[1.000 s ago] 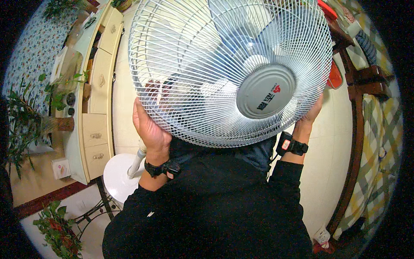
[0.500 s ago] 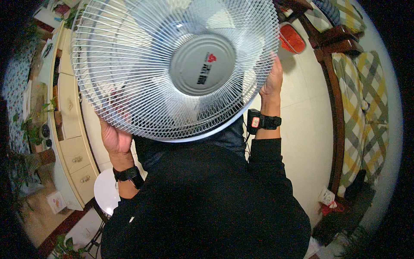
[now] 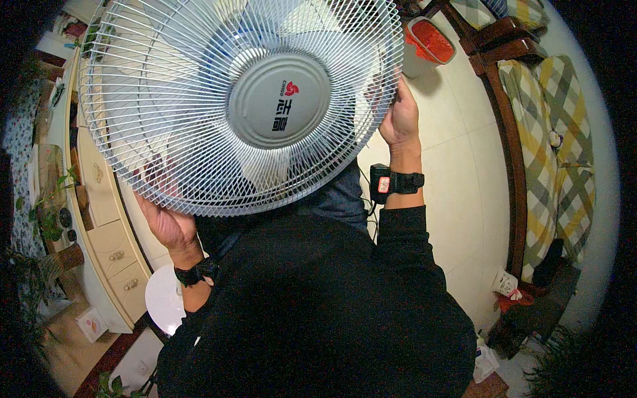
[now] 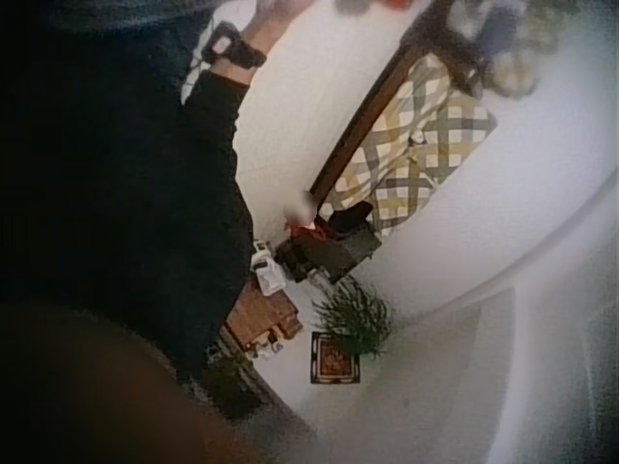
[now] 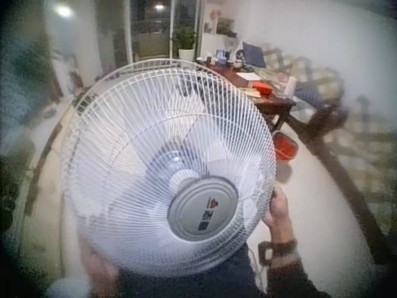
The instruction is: The person wipes the base of a standing fan with a cloth, then attaches the fan head and secures the front grille. They handle the fan head, grille, and base, and use a cloth to clean the base before assembly.
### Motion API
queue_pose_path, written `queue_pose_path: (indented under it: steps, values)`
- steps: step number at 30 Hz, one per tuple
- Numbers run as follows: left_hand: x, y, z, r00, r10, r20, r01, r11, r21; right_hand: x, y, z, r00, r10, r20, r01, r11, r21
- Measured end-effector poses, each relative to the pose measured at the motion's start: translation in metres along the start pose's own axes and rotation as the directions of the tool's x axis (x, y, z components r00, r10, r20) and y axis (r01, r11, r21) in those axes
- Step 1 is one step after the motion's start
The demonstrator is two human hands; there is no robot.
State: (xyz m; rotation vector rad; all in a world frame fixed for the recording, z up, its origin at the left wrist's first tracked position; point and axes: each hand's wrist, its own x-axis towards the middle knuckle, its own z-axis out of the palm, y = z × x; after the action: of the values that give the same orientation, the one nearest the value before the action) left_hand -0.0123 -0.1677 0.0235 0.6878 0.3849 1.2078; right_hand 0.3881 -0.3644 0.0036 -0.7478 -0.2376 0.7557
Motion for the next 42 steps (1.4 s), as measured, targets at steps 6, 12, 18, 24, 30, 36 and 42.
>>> queue_pose_path:
  steps: [6,12,18,24,30,36,42]
  values:
    - [0.007,0.01,-0.01,0.974,-0.226,0.002,0.221,0.949,-0.226,0.001,0.002,-0.012,0.992,0.051,-0.116,-0.039,0.994,0.101]
    - [0.009,0.008,-0.008,0.969,-0.245,-0.03,0.232,0.948,-0.218,0.0,0.007,-0.011,0.993,-0.01,-0.122,0.024,0.992,0.122]
    - [0.001,0.005,0.003,0.992,-0.088,-0.092,0.083,0.995,-0.055,-0.01,0.011,-0.006,0.99,-0.089,-0.106,0.092,0.996,0.019]
    - [-0.006,0.014,0.013,0.998,0.02,-0.058,-0.008,0.98,0.2,-0.013,0.016,-0.012,0.99,-0.13,-0.055,0.129,0.991,-0.026]
    - [-0.008,0.022,0.024,0.987,-0.001,-0.162,0.069,0.906,0.417,-0.017,0.016,-0.012,0.995,-0.072,-0.074,0.071,0.997,-0.018]
    - [-0.011,0.027,0.024,0.982,-0.001,-0.188,0.094,0.87,0.485,-0.016,0.014,-0.011,0.994,-0.021,-0.107,0.02,1.0,-0.011]
    - [-0.012,0.023,0.022,0.982,0.1,-0.163,0.01,0.825,0.566,-0.012,0.019,-0.005,0.98,-0.13,-0.151,0.127,0.991,-0.032]
